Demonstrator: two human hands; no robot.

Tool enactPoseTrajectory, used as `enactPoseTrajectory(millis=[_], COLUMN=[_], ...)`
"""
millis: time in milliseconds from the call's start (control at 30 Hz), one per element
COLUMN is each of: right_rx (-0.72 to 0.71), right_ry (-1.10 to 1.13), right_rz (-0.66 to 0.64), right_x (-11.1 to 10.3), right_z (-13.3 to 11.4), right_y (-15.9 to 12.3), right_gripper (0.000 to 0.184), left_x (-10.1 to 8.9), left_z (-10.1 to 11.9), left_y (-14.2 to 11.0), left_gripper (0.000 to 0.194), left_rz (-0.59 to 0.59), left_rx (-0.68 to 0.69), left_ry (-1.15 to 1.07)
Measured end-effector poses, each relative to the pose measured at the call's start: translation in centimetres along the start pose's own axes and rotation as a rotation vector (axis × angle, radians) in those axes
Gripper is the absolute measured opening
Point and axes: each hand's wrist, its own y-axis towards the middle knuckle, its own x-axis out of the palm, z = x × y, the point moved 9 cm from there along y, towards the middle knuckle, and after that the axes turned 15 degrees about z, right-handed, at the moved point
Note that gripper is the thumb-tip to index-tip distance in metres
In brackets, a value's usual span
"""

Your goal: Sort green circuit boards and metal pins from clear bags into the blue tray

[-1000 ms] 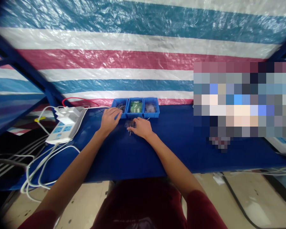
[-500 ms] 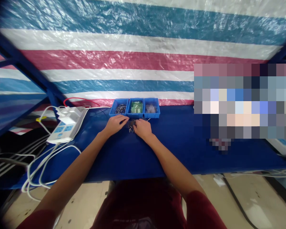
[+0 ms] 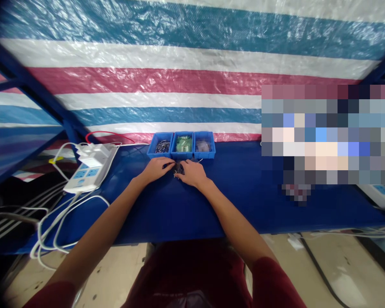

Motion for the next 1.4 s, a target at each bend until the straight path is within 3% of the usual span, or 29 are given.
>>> enactPoseTrajectory(millis=[233, 433, 733, 900, 1067, 1233, 1400], right_rx=[-0.007, 0.091, 0.193, 0.197, 0.135, 0.227, 0.254], right_ry=[-0.044, -0.026, 0.048, 0.163, 0.358, 0.571, 0.642], right_rz=[-0.040, 0.005, 0.106, 0.223, 0.328, 0.338, 0.379], right_x=[0.7, 0.7, -0.1, -0.7, -1.1, -1.2, -1.6], right_z=[0.0, 0.6, 1.4, 1.9, 1.9, 2.6, 2.9], right_y=[0.1, 0.4, 0.5, 0.7, 1.0, 0.9, 0.9], right_gripper=[0.032, 0.018, 0.018, 0.021, 0.020, 0.018, 0.028], left_x=[-0.1, 0.0, 0.1, 0.0, -1.5, -1.9, -2.2], left_z=[0.1, 0.1, 0.0, 0.4, 1.6, 2.3, 2.3], left_y=[0.0, 0.0, -0.1, -0.1, 0.3, 0.5, 0.7], left_gripper=[0.028, 0.028, 0.027, 0.029, 0.034, 0.034, 0.034], left_rz=[0.032, 0.023, 0.022, 0.042, 0.190, 0.223, 0.239], left_rx=[0.009, 0.002, -0.007, -0.001, 0.027, 0.062, 0.034], left_ry=[0.033, 0.054, 0.043, 0.022, -0.078, -0.143, -0.147])
